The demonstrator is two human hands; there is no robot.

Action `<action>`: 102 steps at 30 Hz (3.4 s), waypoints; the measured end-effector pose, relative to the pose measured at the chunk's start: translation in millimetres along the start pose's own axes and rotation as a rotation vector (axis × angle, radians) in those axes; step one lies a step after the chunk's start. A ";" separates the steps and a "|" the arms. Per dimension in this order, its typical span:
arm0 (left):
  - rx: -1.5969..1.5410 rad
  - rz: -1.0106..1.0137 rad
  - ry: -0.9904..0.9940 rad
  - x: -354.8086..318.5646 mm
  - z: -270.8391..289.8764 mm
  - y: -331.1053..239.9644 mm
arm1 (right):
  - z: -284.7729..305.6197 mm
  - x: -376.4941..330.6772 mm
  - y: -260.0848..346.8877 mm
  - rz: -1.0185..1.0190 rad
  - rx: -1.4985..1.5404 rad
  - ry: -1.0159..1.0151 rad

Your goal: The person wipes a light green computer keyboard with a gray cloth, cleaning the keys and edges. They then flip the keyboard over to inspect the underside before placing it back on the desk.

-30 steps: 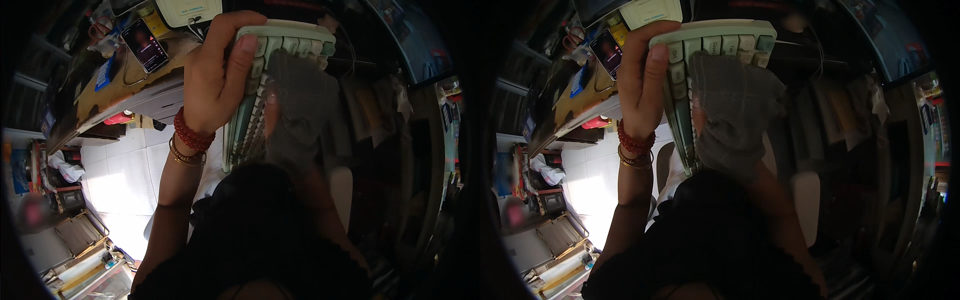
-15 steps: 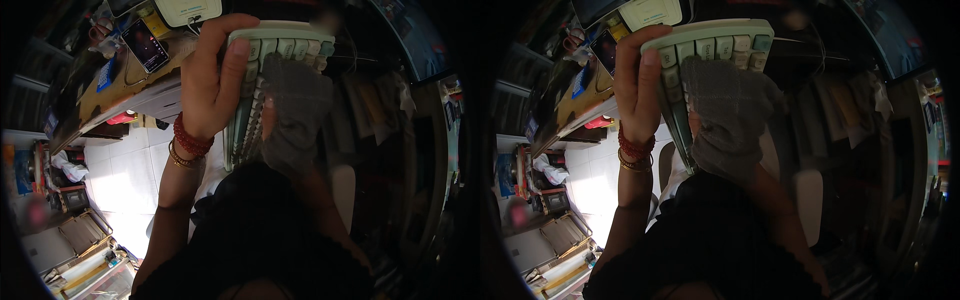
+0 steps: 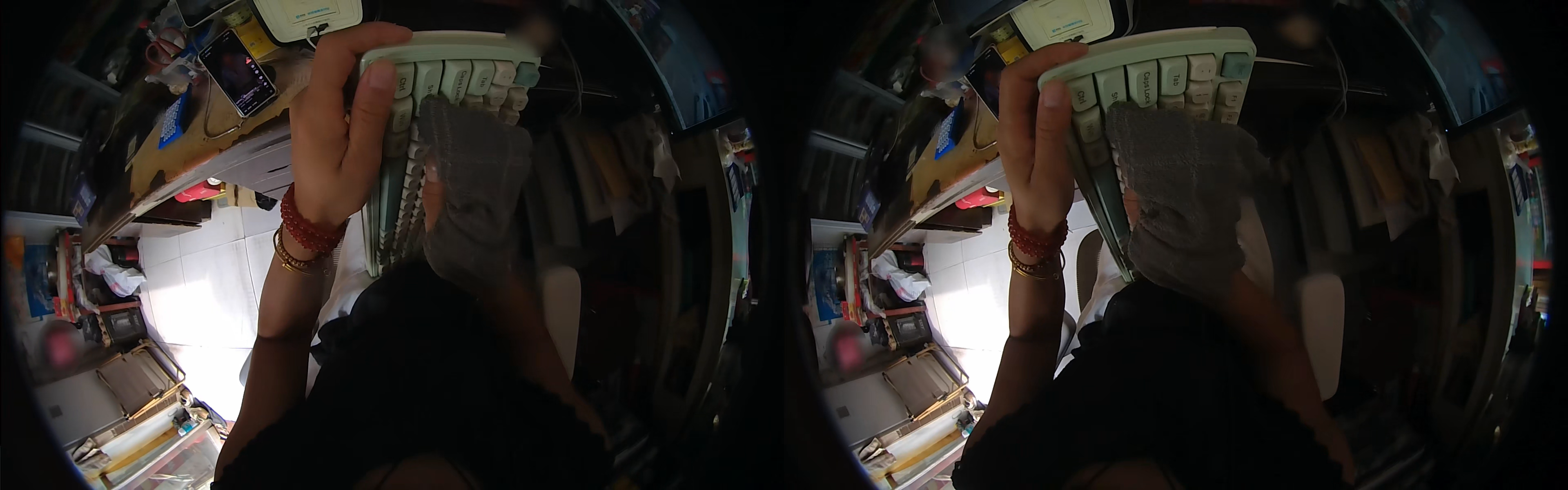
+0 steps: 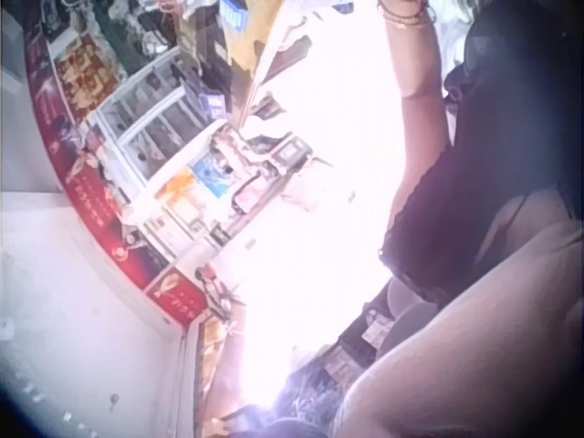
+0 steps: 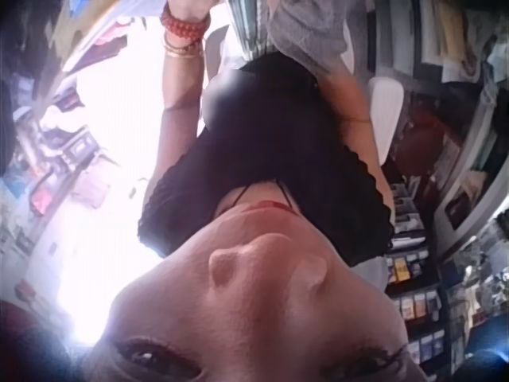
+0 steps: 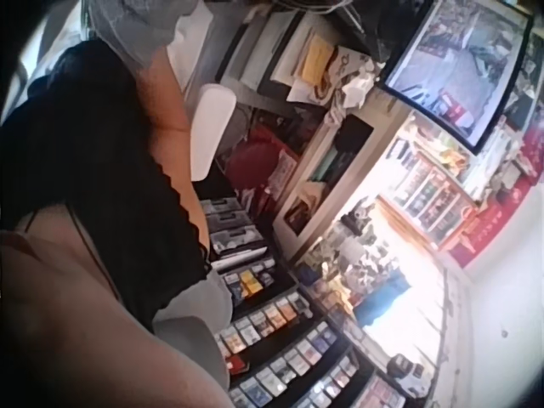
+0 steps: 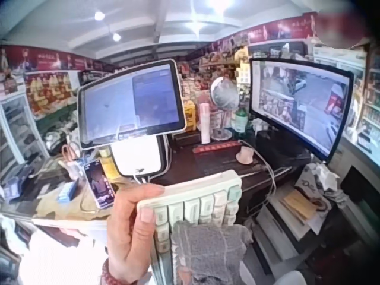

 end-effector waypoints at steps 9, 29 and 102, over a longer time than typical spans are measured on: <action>0.027 0.030 0.005 -0.6 1.0 -3.4 | -2.1 0.5 -2.7 0.032 0.001 0.003; 0.006 0.010 0.021 1.0 0.9 -3.2 | -21.2 -15.1 2.2 0.123 0.007 0.065; -0.004 0.213 0.042 10.3 -7.4 -7.3 | -17.1 7.1 4.6 0.110 0.132 0.044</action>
Point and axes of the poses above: each hand's wrist, its own x-axis towards the middle knuckle, its own z-axis out of the back of the hand, y = z × x, the point moved 3 cm from there along x, towards the middle knuckle, and after that the axes turned 14 degrees about y, right-handed, at the moved point
